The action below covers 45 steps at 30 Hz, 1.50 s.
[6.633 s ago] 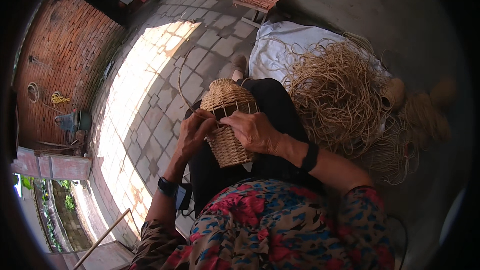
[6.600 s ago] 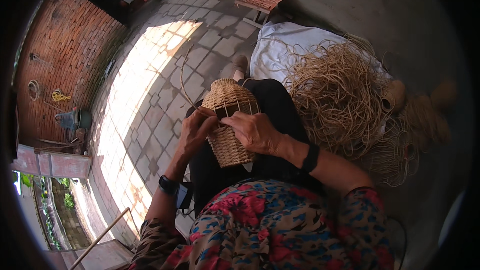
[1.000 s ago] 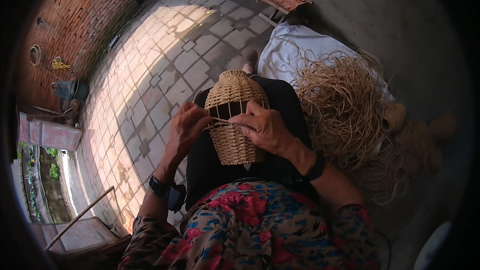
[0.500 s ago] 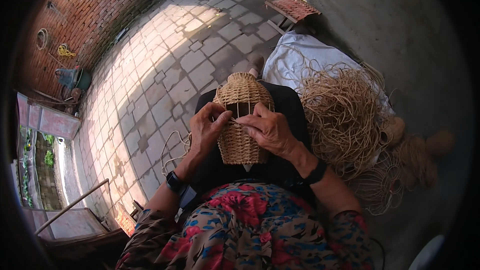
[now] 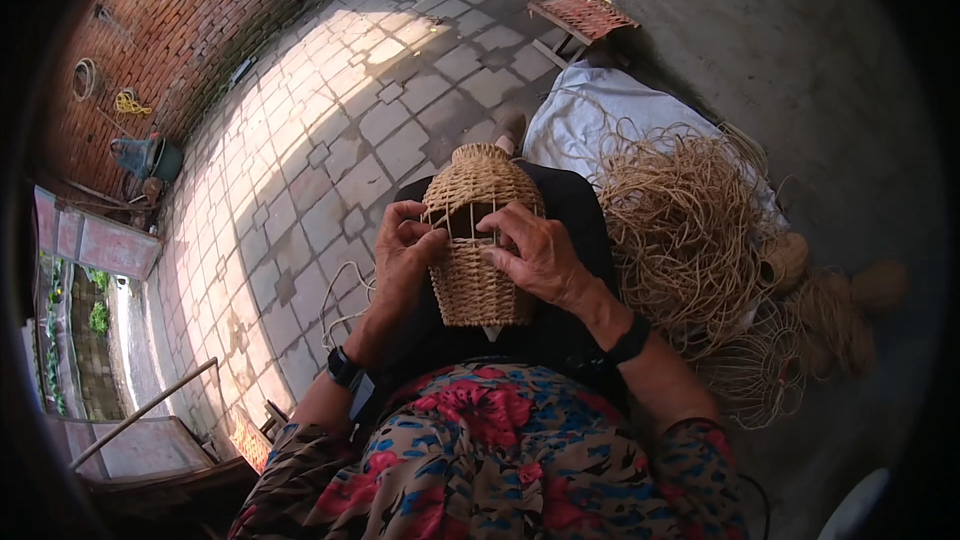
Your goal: Weaving a straw basket using thin strips of material.
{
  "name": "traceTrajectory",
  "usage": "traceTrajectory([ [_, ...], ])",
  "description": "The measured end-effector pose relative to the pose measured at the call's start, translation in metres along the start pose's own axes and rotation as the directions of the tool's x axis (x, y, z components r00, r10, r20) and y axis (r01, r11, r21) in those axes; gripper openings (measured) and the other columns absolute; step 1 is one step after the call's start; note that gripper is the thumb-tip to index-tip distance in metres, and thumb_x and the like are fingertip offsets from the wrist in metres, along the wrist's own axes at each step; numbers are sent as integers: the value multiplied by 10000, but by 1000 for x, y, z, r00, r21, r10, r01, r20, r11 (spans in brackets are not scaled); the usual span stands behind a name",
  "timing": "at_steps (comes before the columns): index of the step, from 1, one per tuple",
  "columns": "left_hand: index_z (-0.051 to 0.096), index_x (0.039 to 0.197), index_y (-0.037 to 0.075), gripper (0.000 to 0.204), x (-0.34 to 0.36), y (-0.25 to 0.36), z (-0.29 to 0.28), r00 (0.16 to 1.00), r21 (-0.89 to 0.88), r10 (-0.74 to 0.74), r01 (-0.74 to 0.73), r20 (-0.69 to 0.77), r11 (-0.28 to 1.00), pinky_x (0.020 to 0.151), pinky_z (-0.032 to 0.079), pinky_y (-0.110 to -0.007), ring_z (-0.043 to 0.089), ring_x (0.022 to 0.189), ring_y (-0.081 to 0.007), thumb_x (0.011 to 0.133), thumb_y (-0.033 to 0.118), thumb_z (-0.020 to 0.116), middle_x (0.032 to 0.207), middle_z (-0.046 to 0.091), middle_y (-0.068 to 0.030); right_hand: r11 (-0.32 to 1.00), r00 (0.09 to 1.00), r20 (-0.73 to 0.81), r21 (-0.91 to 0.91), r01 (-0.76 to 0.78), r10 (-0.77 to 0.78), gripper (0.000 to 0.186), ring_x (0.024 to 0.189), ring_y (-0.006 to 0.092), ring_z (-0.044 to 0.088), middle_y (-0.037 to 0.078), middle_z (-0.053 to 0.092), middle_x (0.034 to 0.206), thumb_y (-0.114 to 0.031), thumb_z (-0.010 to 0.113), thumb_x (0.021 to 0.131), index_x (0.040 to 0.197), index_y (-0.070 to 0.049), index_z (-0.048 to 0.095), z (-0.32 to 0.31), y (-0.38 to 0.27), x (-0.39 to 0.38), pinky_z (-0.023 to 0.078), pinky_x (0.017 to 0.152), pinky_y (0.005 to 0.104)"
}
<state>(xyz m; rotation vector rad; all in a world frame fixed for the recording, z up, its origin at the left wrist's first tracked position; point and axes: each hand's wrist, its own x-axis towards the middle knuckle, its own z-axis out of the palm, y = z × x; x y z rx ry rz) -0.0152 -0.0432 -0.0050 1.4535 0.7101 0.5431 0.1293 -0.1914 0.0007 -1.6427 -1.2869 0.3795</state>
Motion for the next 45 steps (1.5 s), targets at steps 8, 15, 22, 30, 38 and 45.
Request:
traceTrajectory([
  [8, 612, 946, -11, 142, -2, -14, -45, 990, 472, 11, 59, -144, 880, 581, 513, -276, 630, 618, -145, 885, 111, 575, 801, 664, -94, 999, 1000, -3, 51, -19, 19, 156, 683, 202, 631, 83, 603, 789, -76, 690, 812, 948, -40, 623, -2, 5, 1, 500, 633, 308],
  [15, 563, 961, 12, 192, 3, -23, -69, 991, 585, 92, -17, -98, 811, 546, 492, -364, 641, 600, -261, 963, 197, 515, 731, 649, -145, 984, 974, -163, -53, -168, 158, 85, 593, 167, 605, 89, 590, 665, -55, 622, 833, 917, -41, 617, 13, 0, 10, 478, 577, 306],
  [22, 515, 862, 23, 230, -9, 38, -60, 965, 709, 238, -243, 109, 662, 574, 436, -478, 591, 642, -426, 965, 229, 509, 655, 584, -205, 957, 943, -166, 83, -277, 288, 142, 544, 78, 468, 18, 481, 593, -37, 608, 814, 953, -26, 584, 9, 38, -1, 422, 540, 259],
  [30, 581, 844, 1, 197, 10, -23, -70, 944, 737, 302, -296, 129, 608, 631, 465, -458, 609, 734, -398, 906, 188, 586, 777, 611, -209, 961, 951, -142, 4, -275, 273, 157, 581, 110, 531, 30, 510, 641, -29, 633, 810, 953, -33, 567, 10, 24, 3, 450, 556, 276],
  [38, 628, 869, -4, 139, 7, -22, -66, 950, 764, 297, -263, 98, 589, 641, 494, -392, 649, 731, -347, 891, 130, 597, 786, 645, -184, 941, 984, -121, -327, 84, -130, 145, 653, 278, 637, 100, 606, 767, -47, 656, 780, 874, -60, 546, 27, -11, 37, 494, 565, 384],
  [45, 588, 819, -2, 183, -8, 15, -48, 920, 694, 381, -335, 95, 637, 620, 478, -443, 617, 688, -374, 901, 161, 587, 723, 611, -182, 962, 986, -165, -266, -62, 18, 96, 605, 286, 648, 100, 620, 655, 2, 572, 751, 821, -62, 556, 17, -3, 26, 502, 560, 376],
])
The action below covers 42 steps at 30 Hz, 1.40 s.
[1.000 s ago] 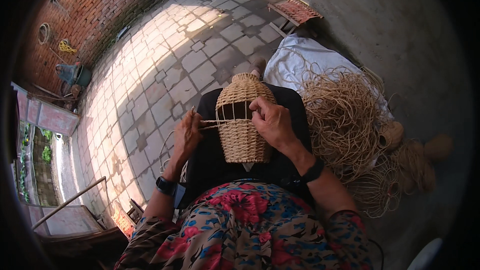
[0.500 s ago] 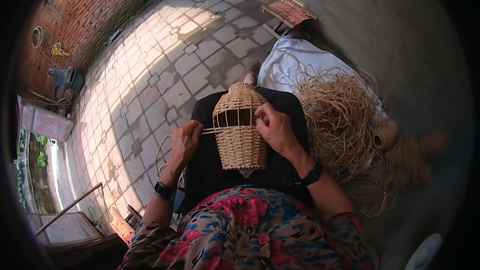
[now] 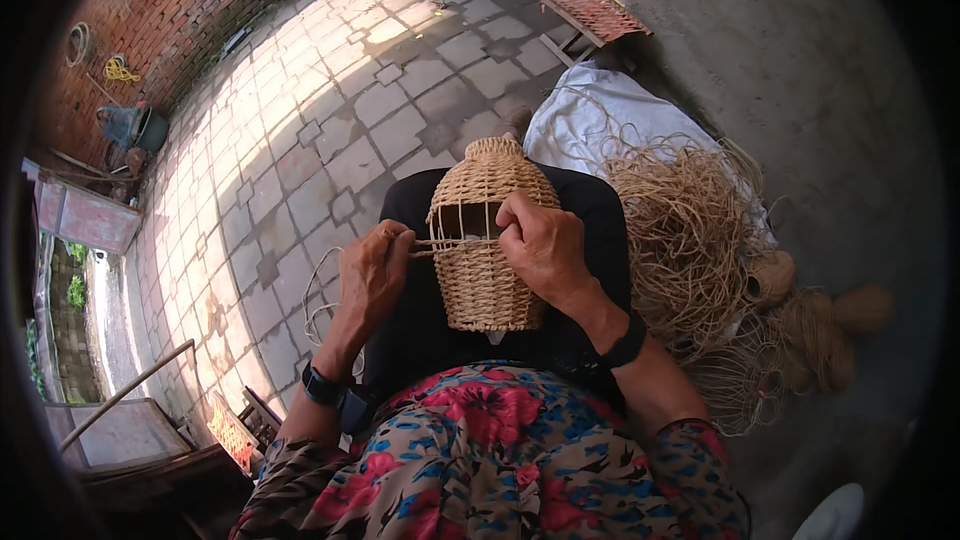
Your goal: Weaving a straw basket using thin strips of material.
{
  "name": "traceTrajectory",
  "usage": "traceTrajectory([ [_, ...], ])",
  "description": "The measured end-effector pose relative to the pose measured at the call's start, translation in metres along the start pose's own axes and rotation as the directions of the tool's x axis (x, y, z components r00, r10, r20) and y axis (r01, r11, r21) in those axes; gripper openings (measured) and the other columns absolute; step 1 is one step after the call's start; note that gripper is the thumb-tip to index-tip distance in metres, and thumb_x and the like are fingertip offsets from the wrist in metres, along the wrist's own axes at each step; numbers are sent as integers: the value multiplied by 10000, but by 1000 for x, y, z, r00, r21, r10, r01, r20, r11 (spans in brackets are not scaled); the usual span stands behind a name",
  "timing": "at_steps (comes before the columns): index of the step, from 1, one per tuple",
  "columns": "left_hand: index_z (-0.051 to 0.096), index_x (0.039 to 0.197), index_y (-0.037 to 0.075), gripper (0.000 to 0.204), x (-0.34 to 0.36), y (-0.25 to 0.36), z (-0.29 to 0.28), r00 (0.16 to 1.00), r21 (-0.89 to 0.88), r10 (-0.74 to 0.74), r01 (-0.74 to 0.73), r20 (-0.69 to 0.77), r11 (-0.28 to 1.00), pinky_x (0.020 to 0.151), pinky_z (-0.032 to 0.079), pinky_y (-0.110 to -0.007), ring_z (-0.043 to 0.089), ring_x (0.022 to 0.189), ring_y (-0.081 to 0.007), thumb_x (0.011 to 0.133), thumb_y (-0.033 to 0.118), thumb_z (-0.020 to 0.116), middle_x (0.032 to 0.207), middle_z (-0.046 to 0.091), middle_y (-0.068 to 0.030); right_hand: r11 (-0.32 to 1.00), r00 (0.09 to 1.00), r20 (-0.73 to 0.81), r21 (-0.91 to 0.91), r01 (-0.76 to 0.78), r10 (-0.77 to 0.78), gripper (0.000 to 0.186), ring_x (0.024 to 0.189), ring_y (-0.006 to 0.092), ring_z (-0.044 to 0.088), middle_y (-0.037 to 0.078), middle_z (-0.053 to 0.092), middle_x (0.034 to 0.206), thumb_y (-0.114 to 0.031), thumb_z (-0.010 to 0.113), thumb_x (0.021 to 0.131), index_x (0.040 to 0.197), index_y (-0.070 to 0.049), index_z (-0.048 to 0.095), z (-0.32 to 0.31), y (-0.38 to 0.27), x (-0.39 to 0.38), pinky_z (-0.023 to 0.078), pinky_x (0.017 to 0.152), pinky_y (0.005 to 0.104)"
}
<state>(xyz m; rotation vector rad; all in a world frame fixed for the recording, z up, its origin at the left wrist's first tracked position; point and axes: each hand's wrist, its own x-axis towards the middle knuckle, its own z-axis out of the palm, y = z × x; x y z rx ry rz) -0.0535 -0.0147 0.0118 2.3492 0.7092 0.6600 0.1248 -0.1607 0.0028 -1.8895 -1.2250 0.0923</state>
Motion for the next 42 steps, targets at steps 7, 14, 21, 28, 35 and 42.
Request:
traceTrajectory([
  [7, 617, 869, -6, 163, 5, -29, 27, 992, -27, -11, 15, 125, 1000, 604, 481, -370, 637, 648, -306, 921, 141, 569, 707, 628, -178, 956, 985, 97, 248, -160, 140, 96, 593, 202, 628, 103, 614, 685, 5, 571, 811, 902, -23, 565, 3, 21, -9, 482, 564, 324],
  [14, 596, 884, -8, 156, 4, -17, 22, 990, -127, -49, 66, 131, 990, 612, 472, -359, 613, 625, -284, 936, 134, 557, 696, 608, -173, 983, 997, -56, 174, 62, -53, 133, 632, 178, 569, 62, 548, 736, -89, 704, 815, 858, -44, 587, -6, -2, -8, 450, 563, 313],
  [21, 592, 872, -19, 167, -1, -14, 18, 988, -130, -68, 86, 138, 988, 609, 472, -351, 617, 629, -282, 935, 133, 562, 696, 614, -165, 914, 994, 58, 393, -104, 88, 122, 649, 187, 575, 78, 585, 755, -80, 684, 840, 816, -17, 581, 0, 3, -6, 466, 607, 299],
  [28, 615, 845, -14, 171, 5, -10, 15, 1000, -46, -22, 22, -6, 999, 602, 485, -343, 632, 615, -268, 912, 143, 601, 711, 640, -148, 966, 995, 100, 258, -4, -23, 81, 690, 193, 626, 67, 603, 768, -51, 684, 807, 839, -32, 612, 0, -2, -8, 486, 618, 301],
  [35, 654, 887, 79, 152, 65, 16, 37, 952, 149, 297, -283, -76, 947, 555, 496, -389, 651, 622, -292, 852, 224, 682, 694, 655, -109, 983, 987, -8, 91, 161, -161, 74, 659, 246, 631, 76, 568, 746, -50, 671, 762, 830, -78, 662, 9, -3, -11, 506, 589, 352],
  [42, 596, 1166, 155, 288, 40, 39, 32, 971, 241, 178, -214, 162, 947, 527, 480, -460, 645, 619, -360, 887, 226, 595, 676, 647, -162, 985, 980, 113, 66, 160, -166, 159, 719, 269, 629, 93, 556, 788, -70, 583, 749, 849, -95, 704, -2, 0, -11, 522, 654, 374],
])
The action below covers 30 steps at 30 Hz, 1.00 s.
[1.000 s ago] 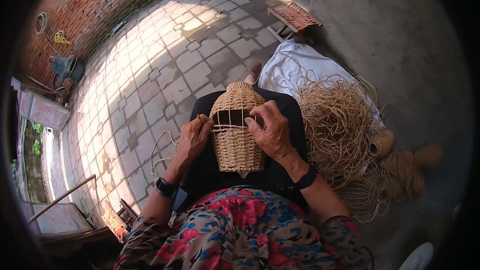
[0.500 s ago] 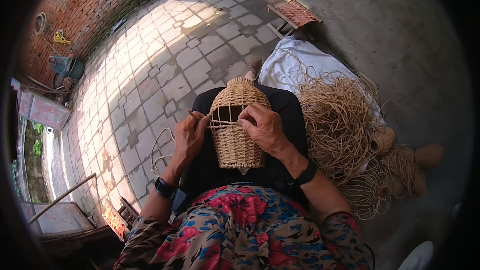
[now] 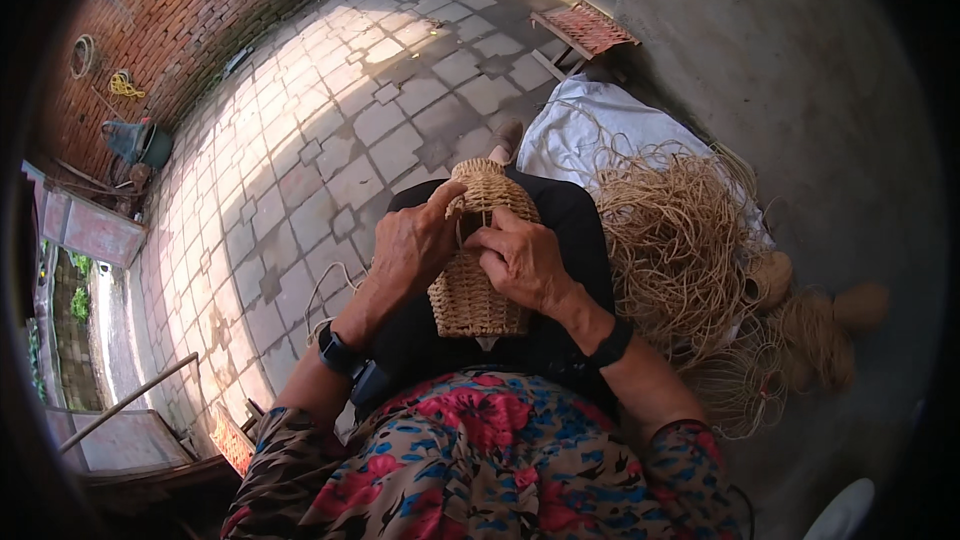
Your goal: Weaving a straw basket using thin strips of material.
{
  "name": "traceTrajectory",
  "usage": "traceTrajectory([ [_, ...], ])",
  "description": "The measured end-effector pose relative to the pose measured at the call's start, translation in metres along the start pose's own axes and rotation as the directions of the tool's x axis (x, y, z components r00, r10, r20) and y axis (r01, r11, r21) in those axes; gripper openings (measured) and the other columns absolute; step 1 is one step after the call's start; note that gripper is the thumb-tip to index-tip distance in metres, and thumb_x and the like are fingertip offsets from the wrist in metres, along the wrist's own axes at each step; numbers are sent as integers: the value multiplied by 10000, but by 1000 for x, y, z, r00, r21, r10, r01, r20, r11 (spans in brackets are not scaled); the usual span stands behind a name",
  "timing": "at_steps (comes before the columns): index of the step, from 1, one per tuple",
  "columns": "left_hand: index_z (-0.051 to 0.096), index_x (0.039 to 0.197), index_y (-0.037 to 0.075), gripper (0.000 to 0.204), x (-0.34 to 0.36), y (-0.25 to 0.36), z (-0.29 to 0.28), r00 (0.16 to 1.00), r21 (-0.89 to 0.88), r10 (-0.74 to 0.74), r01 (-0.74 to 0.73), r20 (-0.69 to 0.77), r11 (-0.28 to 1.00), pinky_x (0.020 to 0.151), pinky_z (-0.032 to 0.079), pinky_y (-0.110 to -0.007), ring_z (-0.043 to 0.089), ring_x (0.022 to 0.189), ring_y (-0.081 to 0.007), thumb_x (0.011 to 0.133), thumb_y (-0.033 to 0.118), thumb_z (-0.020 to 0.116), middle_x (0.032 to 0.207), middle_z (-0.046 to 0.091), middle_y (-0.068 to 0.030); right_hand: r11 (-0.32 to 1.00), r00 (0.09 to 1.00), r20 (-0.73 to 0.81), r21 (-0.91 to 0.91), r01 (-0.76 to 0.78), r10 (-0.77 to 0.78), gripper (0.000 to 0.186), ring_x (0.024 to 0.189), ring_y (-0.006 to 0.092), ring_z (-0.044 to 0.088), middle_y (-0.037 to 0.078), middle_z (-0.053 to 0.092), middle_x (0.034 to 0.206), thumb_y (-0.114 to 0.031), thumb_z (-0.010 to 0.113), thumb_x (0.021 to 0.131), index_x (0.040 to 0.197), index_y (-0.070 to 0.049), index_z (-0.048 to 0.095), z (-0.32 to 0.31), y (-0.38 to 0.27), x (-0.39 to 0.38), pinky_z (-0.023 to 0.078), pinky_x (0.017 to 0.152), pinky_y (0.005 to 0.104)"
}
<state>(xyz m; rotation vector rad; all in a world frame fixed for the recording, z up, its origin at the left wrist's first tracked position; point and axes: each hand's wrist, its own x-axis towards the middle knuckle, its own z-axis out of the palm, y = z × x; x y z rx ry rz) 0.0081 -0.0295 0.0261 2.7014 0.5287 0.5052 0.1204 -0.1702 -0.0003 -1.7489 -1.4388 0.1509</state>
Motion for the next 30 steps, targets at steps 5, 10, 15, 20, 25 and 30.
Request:
traceTrajectory([
  [5, 503, 1316, 154, 466, -9, 6, -3, 986, -17, -55, 59, 157, 998, 524, 483, -448, 645, 595, -354, 858, 104, 572, 646, 623, -192, 999, 999, 23, -4, -33, 33, 168, 753, 279, 630, 99, 559, 807, -67, 571, 754, 859, -94, 700, 0, -1, 0, 519, 670, 384],
  [10, 510, 1292, 114, 460, -15, -9, 13, 967, -593, -227, 252, 118, 765, 557, 493, -313, 637, 627, -188, 845, 54, 602, 727, 657, -102, 995, 999, -36, 97, -12, 15, 160, 760, 288, 635, 108, 591, 830, -43, 533, 782, 894, -55, 647, 1, 7, -1, 517, 684, 381],
  [15, 527, 1168, 58, 386, -45, -18, 18, 826, -918, -490, 378, 278, 118, 555, 434, -207, 561, 622, -85, 815, 20, 676, 829, 653, -43, 887, 982, 2, 430, -171, 189, 81, 737, 214, 638, 115, 626, 800, -22, 507, 831, 889, -1, 560, -2, 18, -1, 505, 689, 324],
  [20, 509, 1127, 65, 378, -53, -19, 19, 785, -947, -536, 302, 311, -106, 528, 411, -204, 544, 627, -81, 801, 2, 689, 843, 645, -39, 862, 968, 60, 445, -243, 243, 78, 706, 159, 612, 76, 605, 766, -39, 616, 833, 886, -18, 563, -2, 13, -1, 494, 666, 296],
  [25, 481, 1143, 73, 395, -58, -20, 5, 775, -978, -608, 209, 176, -16, 540, 426, -214, 555, 648, -89, 813, 18, 692, 858, 633, -45, 895, 972, 58, 381, -233, 228, 142, 699, 153, 610, 56, 598, 755, -54, 684, 810, 872, -28, 558, -1, 11, -2, 494, 658, 295],
  [30, 602, 954, 64, 236, -76, -25, -21, 753, -801, -513, 568, 412, 190, 428, 392, -197, 513, 507, -62, 927, 298, 617, 698, 594, -2, 913, 966, 38, 317, -255, 256, 122, 696, 168, 612, 59, 600, 740, -42, 671, 811, 853, -27, 557, -5, 9, -3, 489, 652, 304],
])
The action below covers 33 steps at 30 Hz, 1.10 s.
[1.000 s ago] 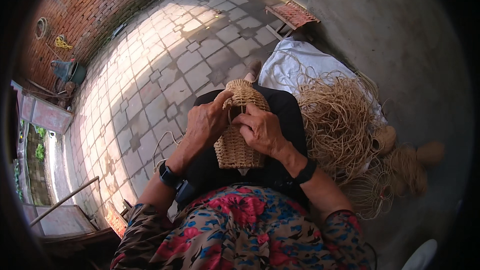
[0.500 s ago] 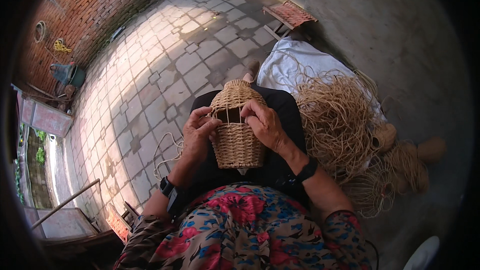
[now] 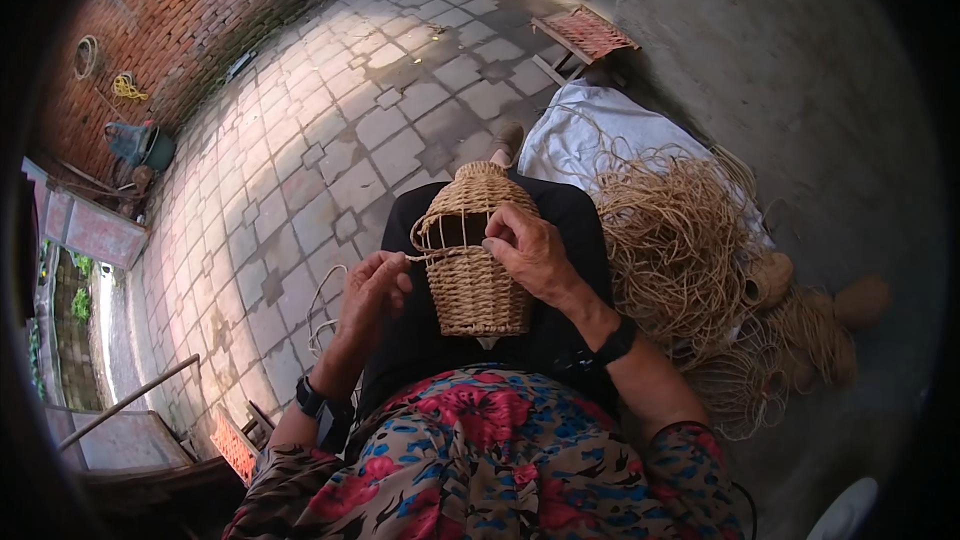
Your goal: Weaving a straw basket using thin strips of material.
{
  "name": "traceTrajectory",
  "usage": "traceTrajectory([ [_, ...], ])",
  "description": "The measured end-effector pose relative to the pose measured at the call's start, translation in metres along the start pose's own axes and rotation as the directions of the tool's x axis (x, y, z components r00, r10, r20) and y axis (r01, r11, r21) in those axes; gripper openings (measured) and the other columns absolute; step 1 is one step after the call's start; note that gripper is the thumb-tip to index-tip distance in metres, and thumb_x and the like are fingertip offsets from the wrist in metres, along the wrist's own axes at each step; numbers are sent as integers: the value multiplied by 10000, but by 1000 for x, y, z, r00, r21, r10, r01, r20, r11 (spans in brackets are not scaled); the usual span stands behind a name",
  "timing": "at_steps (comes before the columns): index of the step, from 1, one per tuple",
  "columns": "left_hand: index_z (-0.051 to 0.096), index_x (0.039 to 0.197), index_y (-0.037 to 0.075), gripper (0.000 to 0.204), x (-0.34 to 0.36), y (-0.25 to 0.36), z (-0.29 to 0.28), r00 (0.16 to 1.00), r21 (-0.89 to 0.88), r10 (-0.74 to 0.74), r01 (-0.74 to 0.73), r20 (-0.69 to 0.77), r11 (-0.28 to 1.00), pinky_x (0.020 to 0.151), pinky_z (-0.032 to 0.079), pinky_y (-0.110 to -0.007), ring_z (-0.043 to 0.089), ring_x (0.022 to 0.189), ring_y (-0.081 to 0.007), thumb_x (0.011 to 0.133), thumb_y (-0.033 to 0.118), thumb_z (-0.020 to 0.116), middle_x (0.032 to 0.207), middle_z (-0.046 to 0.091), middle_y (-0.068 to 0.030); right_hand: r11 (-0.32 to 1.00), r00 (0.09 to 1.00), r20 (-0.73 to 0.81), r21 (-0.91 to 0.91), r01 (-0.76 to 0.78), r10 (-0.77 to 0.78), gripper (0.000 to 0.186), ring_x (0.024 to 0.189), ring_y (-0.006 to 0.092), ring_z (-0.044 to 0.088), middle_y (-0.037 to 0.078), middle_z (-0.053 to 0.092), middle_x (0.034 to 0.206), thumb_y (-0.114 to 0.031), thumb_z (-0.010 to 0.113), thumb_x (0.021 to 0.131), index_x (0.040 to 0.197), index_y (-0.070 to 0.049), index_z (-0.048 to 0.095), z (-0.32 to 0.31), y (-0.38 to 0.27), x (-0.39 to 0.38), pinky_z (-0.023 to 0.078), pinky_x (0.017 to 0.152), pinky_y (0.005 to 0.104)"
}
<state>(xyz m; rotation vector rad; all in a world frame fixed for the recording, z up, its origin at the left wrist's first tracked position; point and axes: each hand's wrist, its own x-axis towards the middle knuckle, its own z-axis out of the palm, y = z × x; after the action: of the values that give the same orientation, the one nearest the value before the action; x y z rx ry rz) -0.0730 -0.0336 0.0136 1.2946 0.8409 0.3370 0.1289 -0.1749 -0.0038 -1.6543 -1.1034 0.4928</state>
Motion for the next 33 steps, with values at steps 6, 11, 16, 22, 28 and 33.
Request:
traceTrajectory([
  [6, 594, 998, 77, 195, 16, -21, 11, 969, -479, -224, 246, 104, 842, 451, 413, -197, 519, 524, -52, 941, 263, 587, 749, 624, -6, 1000, 1000, 17, 9, 3, -3, 113, 689, 154, 601, 60, 598, 737, -33, 664, 814, 858, -23, 561, 3, -1, 0, 479, 628, 301],
  [11, 619, 926, 74, 175, 38, -13, 22, 998, -220, -66, 67, 10, 973, 490, 409, -193, 516, 540, -43, 913, 247, 643, 746, 635, -2, 1000, 1000, 25, 11, 3, -3, 107, 688, 144, 595, 60, 597, 738, -30, 660, 821, 868, -21, 564, 0, -3, -1, 477, 625, 297],
  [16, 679, 969, 55, 216, 52, -2, 30, 920, 455, 380, -380, 95, 805, 548, 468, -298, 628, 613, -181, 839, 227, 703, 768, 674, -102, 999, 999, 34, 43, 5, -7, 106, 690, 139, 594, 59, 598, 742, -31, 658, 825, 878, -23, 567, 0, -3, -1, 478, 631, 290],
  [22, 531, 1092, 93, 348, 53, -4, 50, 860, 668, 511, -380, 0, 640, 610, 506, -396, 657, 646, -307, 794, 132, 704, 754, 654, -155, 1000, 999, 33, 19, -17, 16, 106, 689, 136, 593, 52, 599, 747, -35, 664, 823, 867, -22, 568, -1, -4, 0, 481, 642, 286],
  [28, 537, 1027, 50, 294, 41, -21, 26, 949, 329, 258, -189, -180, 925, 601, 497, -345, 606, 600, -176, 770, 101, 671, 678, 609, -79, 999, 999, 35, 33, -7, 6, 111, 686, 150, 605, 61, 608, 744, -31, 668, 813, 866, -20, 572, -2, -3, 1, 486, 634, 295],
  [33, 588, 870, -1, 163, 36, -29, 10, 920, 664, 375, -210, -114, 717, 569, 455, -325, 564, 592, -166, 759, 118, 602, 634, 577, -83, 1000, 999, -28, -3, -25, 25, 161, 657, 182, 625, 76, 611, 709, -95, 690, 801, 874, -32, 561, 4, 0, 4, 489, 615, 319],
])
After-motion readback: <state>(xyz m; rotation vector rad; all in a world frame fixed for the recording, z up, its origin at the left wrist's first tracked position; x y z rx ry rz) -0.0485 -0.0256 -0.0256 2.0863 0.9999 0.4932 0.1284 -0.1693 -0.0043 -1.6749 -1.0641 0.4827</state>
